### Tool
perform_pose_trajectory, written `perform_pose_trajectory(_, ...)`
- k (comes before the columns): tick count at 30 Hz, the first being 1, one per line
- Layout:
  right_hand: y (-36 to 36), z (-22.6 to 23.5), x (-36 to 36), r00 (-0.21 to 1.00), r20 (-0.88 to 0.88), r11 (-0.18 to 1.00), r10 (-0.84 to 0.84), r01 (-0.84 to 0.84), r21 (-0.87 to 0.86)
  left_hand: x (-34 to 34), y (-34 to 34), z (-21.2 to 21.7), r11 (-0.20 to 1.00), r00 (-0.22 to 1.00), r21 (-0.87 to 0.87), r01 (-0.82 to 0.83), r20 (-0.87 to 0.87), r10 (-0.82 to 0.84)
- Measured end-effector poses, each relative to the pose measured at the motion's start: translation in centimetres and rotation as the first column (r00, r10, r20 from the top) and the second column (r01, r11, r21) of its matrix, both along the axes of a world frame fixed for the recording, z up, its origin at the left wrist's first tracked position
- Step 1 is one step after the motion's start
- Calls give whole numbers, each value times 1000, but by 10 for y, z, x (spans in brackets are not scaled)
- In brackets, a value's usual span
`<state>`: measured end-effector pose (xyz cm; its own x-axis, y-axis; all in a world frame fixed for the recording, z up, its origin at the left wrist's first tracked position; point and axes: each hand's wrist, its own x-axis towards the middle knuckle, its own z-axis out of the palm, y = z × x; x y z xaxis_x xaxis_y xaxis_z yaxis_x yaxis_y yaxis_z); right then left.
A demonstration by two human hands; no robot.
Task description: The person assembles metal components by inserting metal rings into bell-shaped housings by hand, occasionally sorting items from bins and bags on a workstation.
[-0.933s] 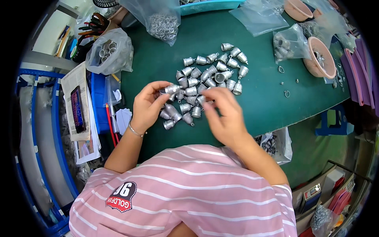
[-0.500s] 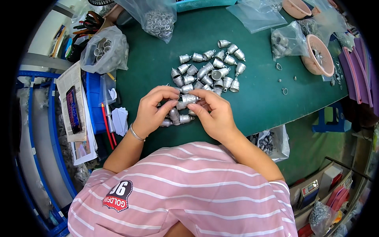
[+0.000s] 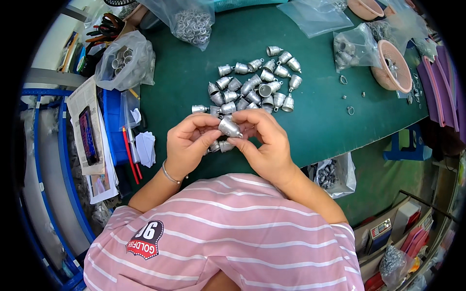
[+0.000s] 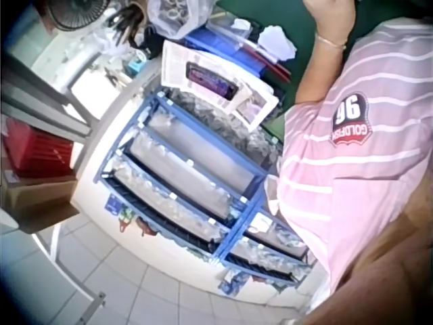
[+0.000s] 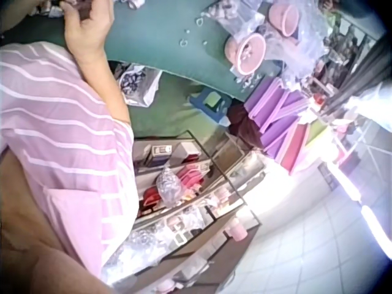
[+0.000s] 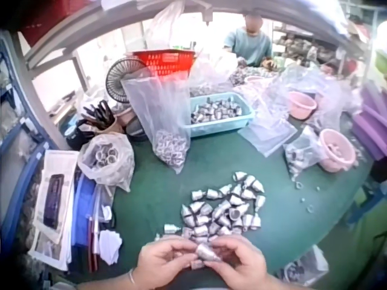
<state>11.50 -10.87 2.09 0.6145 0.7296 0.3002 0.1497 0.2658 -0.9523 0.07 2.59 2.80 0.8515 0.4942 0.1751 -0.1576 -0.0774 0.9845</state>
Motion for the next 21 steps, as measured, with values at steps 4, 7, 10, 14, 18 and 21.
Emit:
perform_pose_trajectory(4,-3,-3,0,997,-64,999,38,-39,-12,-2,-2,-3,997,998,-65,48,31,-47)
perform_pose_trajectory(7,-5,-3,1,998,50,999,36,-34,-40,-2,-3,1,991,994,-79,108,13,-108)
perform_pose_trajectory(10,-3,-3,0,999,31,999,42,-41,-11,-2,-4,-1,984,994,-146,107,44,-101)
perform_pose_trajectory(14,-5,2,-4,976,-215,999,42,-48,-24,-4,-3,-2,993,994,-58,101,53,-98)
perform_pose_trajectory(18,-6,4,-3,996,-82,993,25,-34,-116,-5,-5,-7,987,989,-120,110,115,-97)
perform_pose_trajectory(21,-5,2,0,989,145,999,0,6,-44,-4,-9,-4,942,994,-322,90,81,-68)
